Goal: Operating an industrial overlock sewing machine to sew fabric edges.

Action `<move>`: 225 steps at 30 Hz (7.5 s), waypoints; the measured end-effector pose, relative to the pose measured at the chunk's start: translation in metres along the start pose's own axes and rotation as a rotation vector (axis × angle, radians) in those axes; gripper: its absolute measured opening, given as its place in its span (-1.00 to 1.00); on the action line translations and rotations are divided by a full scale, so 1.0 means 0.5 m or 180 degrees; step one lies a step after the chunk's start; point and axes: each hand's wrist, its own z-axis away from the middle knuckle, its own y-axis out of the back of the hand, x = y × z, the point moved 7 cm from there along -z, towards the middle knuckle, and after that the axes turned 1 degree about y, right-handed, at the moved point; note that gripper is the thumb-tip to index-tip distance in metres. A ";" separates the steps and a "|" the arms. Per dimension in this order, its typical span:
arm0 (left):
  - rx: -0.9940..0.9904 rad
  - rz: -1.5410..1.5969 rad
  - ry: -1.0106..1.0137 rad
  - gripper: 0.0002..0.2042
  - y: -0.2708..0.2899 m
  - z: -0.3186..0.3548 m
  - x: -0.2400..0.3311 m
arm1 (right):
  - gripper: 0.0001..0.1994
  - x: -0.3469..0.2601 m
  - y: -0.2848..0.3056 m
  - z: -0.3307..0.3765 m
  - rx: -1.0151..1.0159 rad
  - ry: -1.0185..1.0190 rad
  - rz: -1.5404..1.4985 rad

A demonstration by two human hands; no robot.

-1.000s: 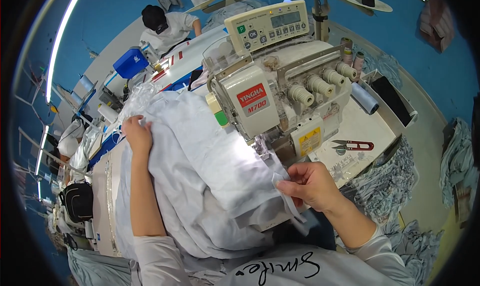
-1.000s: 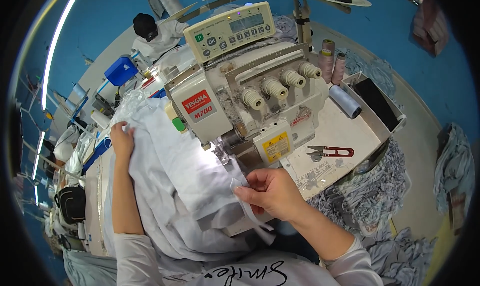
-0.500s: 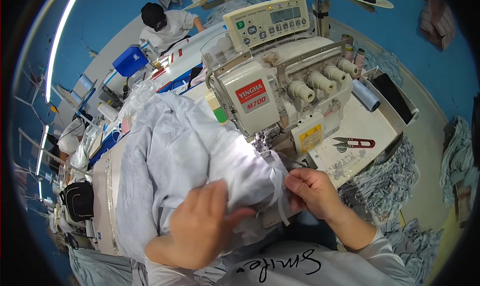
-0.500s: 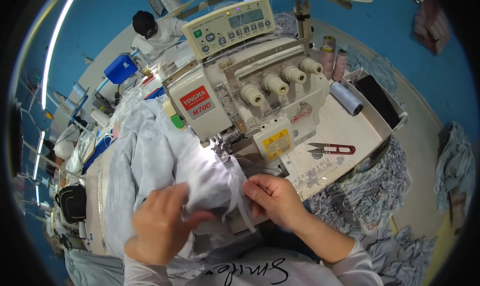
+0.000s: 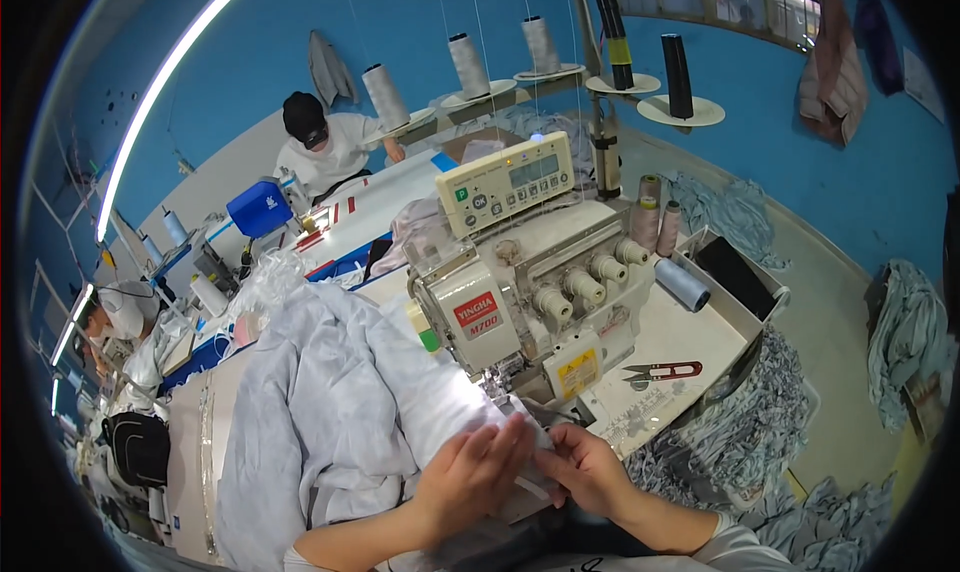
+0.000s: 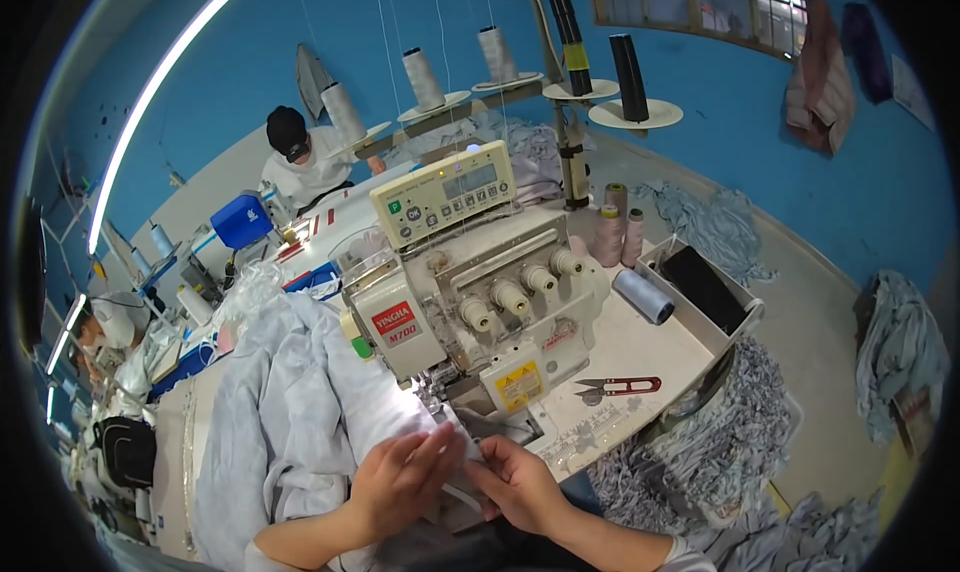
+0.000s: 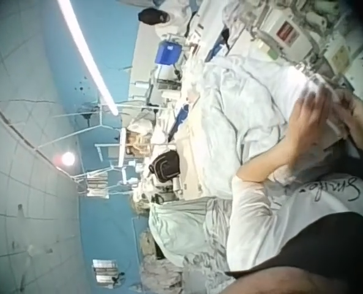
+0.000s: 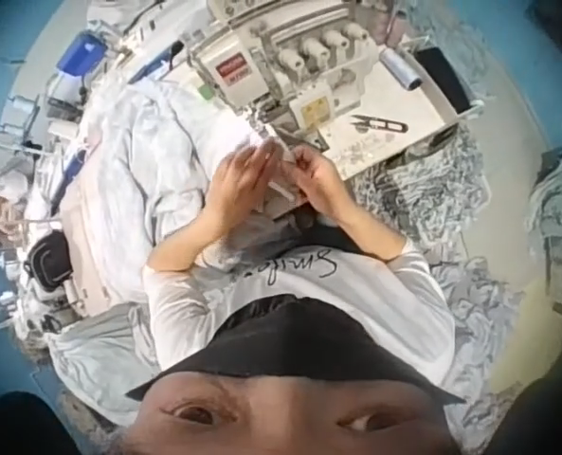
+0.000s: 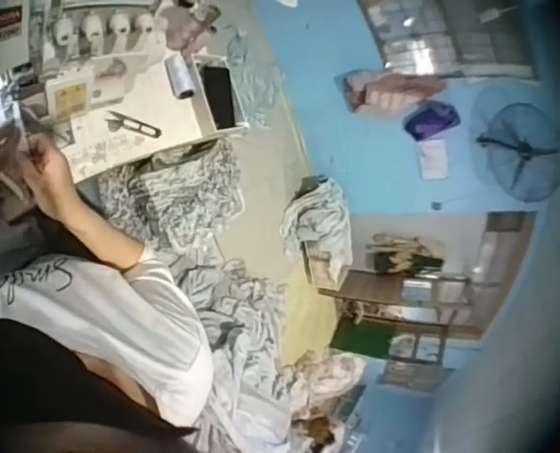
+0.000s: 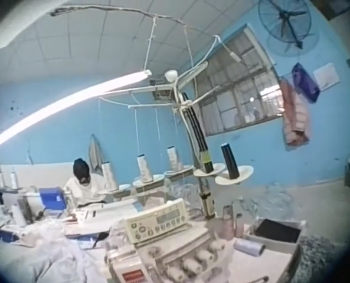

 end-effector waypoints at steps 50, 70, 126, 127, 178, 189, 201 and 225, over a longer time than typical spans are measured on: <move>0.0037 0.1166 0.0197 -0.70 0.034 -0.010 -0.118 | -0.77 -0.129 -0.045 -0.018 0.0622 0.2238 0.2591; -0.0188 0.1411 0.1531 -0.74 0.062 0.061 -0.215 | -0.77 0.029 0.002 0.132 -0.1733 0.0793 0.4195; 0.0037 0.0990 0.1599 -0.53 0.065 0.046 -0.189 | -0.83 -0.013 -0.006 -0.054 -0.0041 -0.0212 0.0093; -0.0154 0.1136 0.2131 -0.51 0.068 0.077 -0.200 | -0.83 -0.013 0.007 -0.055 0.0046 -0.0195 0.0083; 0.3609 0.3205 0.2242 -0.73 0.333 0.300 -0.403 | -0.83 -0.023 0.001 -0.065 -0.0371 -0.0397 0.0261; -0.0190 0.0987 0.3185 -0.68 -0.022 0.427 -0.151 | -0.81 -0.018 -0.002 -0.067 -0.0607 -0.0258 0.0245; 0.3471 0.1040 0.2503 -0.78 0.288 0.267 -0.339 | -0.84 -0.022 -0.002 -0.062 -0.0328 -0.0358 0.0167; 0.2521 -0.0047 0.2849 -0.85 0.206 0.272 -0.319 | -0.82 -0.016 0.002 -0.069 -0.0308 -0.0095 0.0263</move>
